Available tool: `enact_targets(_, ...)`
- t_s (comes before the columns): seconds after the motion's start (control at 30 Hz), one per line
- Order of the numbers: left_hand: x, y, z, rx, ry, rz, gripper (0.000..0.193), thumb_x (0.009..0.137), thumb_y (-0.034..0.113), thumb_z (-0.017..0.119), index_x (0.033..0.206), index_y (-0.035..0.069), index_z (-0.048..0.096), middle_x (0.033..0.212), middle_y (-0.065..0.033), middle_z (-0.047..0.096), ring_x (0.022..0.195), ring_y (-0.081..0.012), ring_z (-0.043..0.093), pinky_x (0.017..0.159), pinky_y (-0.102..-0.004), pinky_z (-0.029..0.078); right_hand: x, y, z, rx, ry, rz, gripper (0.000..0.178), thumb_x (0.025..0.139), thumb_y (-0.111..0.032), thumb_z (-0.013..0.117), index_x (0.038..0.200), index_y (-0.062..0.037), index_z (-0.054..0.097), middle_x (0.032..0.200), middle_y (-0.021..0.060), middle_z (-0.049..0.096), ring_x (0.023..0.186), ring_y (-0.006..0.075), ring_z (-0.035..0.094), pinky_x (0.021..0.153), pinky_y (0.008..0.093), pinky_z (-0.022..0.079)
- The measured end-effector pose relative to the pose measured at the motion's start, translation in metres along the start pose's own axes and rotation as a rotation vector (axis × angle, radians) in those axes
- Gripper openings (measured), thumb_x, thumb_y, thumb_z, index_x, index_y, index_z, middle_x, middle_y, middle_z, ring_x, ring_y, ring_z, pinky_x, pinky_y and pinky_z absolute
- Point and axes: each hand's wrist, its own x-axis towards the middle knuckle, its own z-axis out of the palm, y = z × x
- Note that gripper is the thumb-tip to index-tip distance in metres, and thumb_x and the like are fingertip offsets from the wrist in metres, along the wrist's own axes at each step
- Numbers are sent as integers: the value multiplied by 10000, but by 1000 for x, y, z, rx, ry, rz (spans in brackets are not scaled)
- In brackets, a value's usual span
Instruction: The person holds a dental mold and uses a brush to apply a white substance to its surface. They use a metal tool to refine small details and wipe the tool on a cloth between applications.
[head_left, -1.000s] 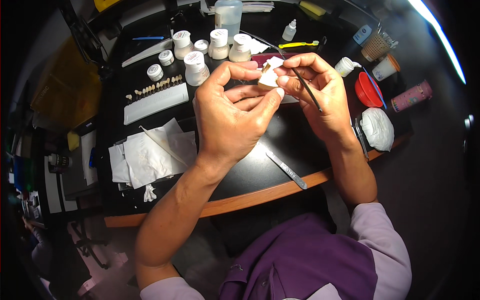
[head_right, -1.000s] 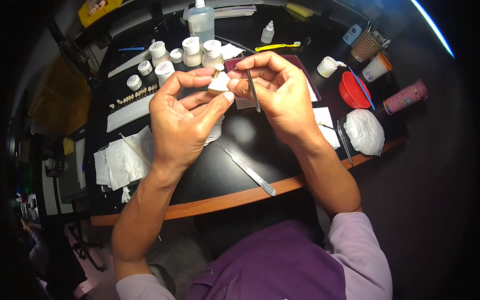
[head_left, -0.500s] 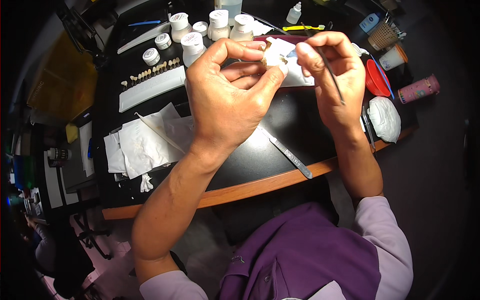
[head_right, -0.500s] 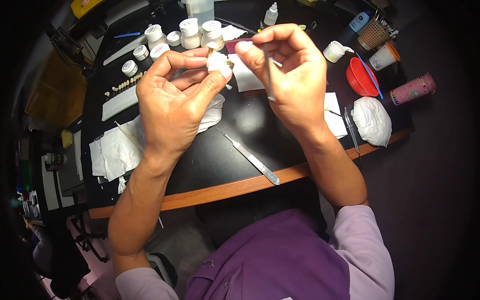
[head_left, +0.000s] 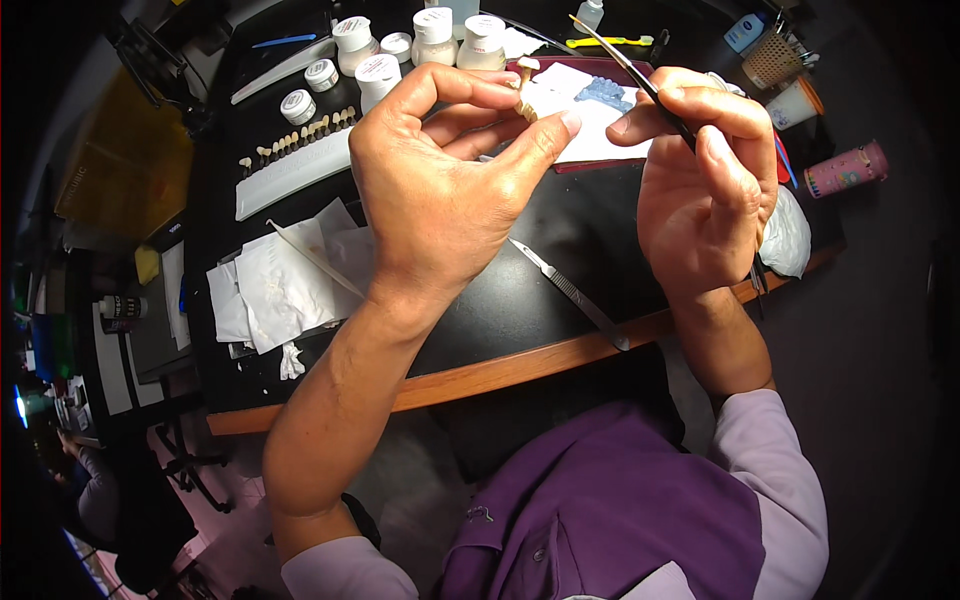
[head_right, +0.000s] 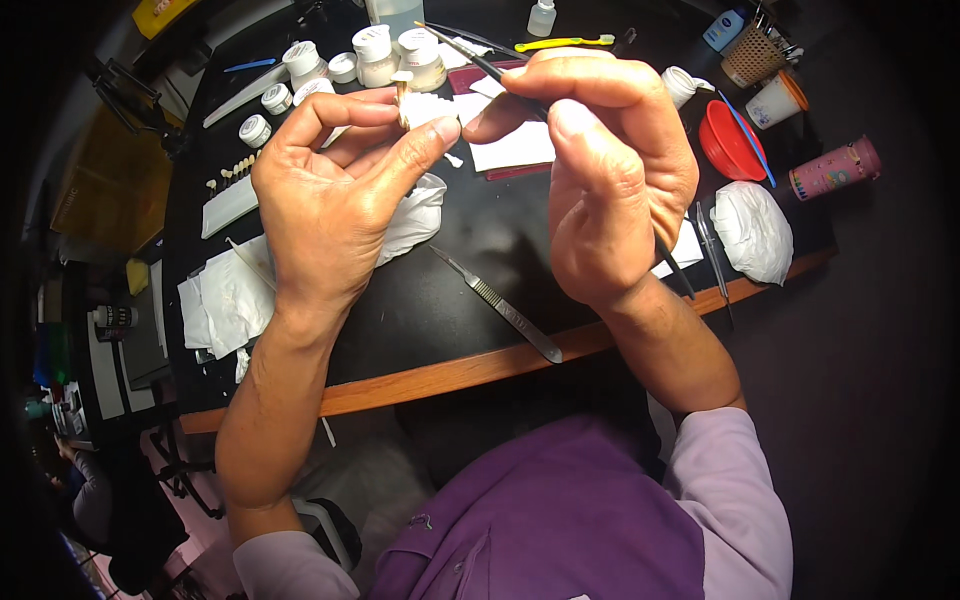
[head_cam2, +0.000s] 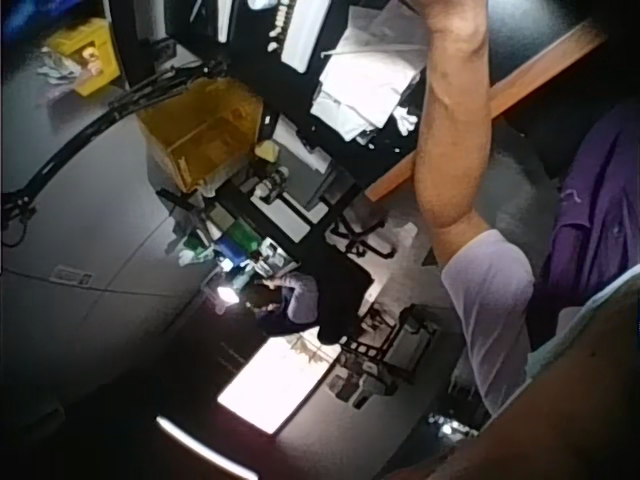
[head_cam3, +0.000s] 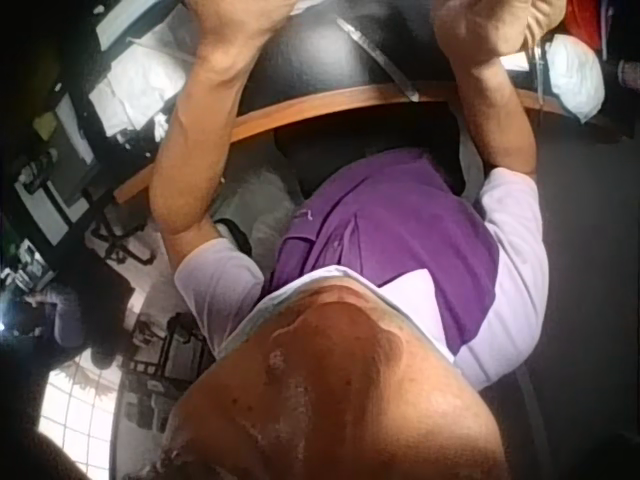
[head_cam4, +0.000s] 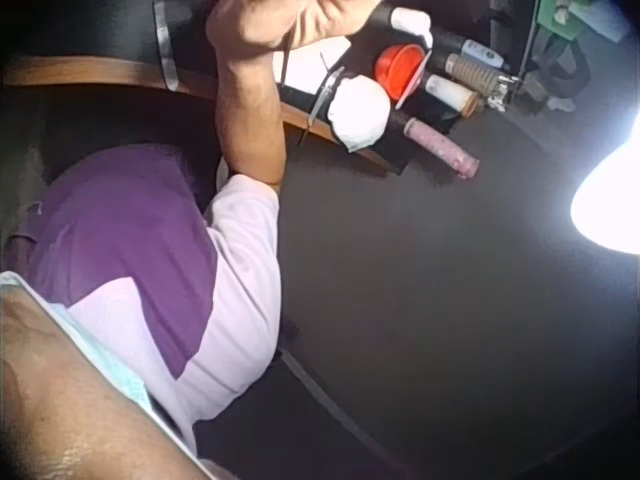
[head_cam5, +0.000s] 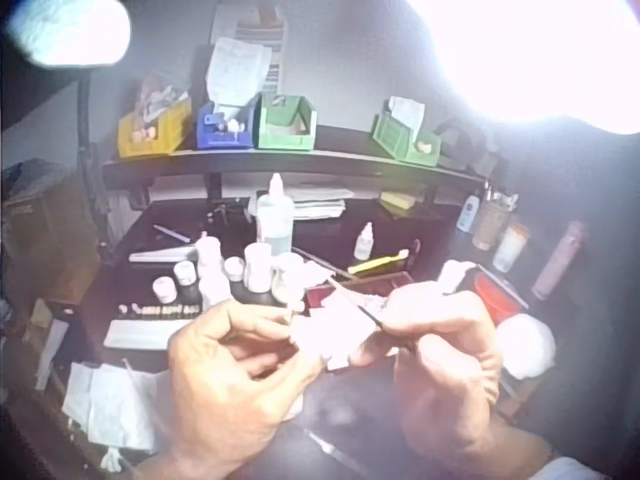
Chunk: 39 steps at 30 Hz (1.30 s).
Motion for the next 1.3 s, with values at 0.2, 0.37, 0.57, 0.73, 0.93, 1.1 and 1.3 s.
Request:
enact_targets(0.2, 1, 1, 0, -59, 36, -25, 314, 758, -72, 832, 929, -37, 571, 1018, -174, 659, 934, -205, 710, 826, -313, 632, -2, -3, 0, 119, 7, 161, 437, 947, -181, 433, 1227, 134, 551, 1217, 305, 593, 1018, 346, 666, 1006, 435, 473)
enact_targets(0.37, 2, 0, -1, -64, 34, -10, 359, 757, -82, 823, 986, -37, 551, 1022, -163, 649, 952, -204, 704, 832, -311, 629, 0, -5, 10, 130, 136, 159, 282, 904, -39, 497, 1102, 119, 621, 1140, 260, 649, 923, 281, 707, 893, 394, 559)
enact_targets(0.57, 2, 7, 1, -7, 20, -18, 375, 788, -124, 785, 1054, -61, 528, 1041, -195, 664, 1002, -221, 700, 904, -320, 612, -1, -1, 15, 44, 144, 103, 129, 868, 74, 619, 997, 78, 613, 1165, 271, 631, 980, 245, 692, 823, 331, 583)
enact_targets(0.73, 1, 5, 0, 13, -3, 0, 377, 794, -121, 779, 1069, -61, 527, 1040, -183, 657, 1007, -223, 698, 907, -323, 612, -2, 5, 11, -80, 96, 0, 129, 842, 90, 626, 970, 80, 613, 1005, 210, 665, 1033, 278, 677, 831, 340, 572)
enact_targets(0.93, 0, 5, -1, 16, -13, -24, 372, 798, -121, 774, 1071, -61, 529, 1056, -187, 660, 1011, -226, 700, 910, -331, 615, -2, 1, 25, -92, 201, 39, 143, 816, 110, 648, 954, 76, 635, 905, 148, 681, 1021, 299, 673, 838, 362, 556)
enact_targets(1.1, 0, 5, -1, 25, -20, -14, 367, 799, -126, 768, 1072, -62, 531, 1052, -188, 666, 1008, -225, 701, 909, -336, 617, -4, 2, 8, -257, -9, -17, 146, 882, 140, 519, 988, 74, 595, 1037, 230, 635, 1198, 373, 594, 896, 575, 609)
enact_targets(1.3, 0, 3, -1, 21, -23, -9, 359, 806, -128, 759, 1077, -65, 532, 1047, -198, 670, 1001, -233, 707, 902, -337, 621, -4, 4, 9, -257, -3, -30, 143, 878, 141, 522, 982, 80, 599, 1043, 257, 635, 1188, 374, 602, 887, 566, 615)
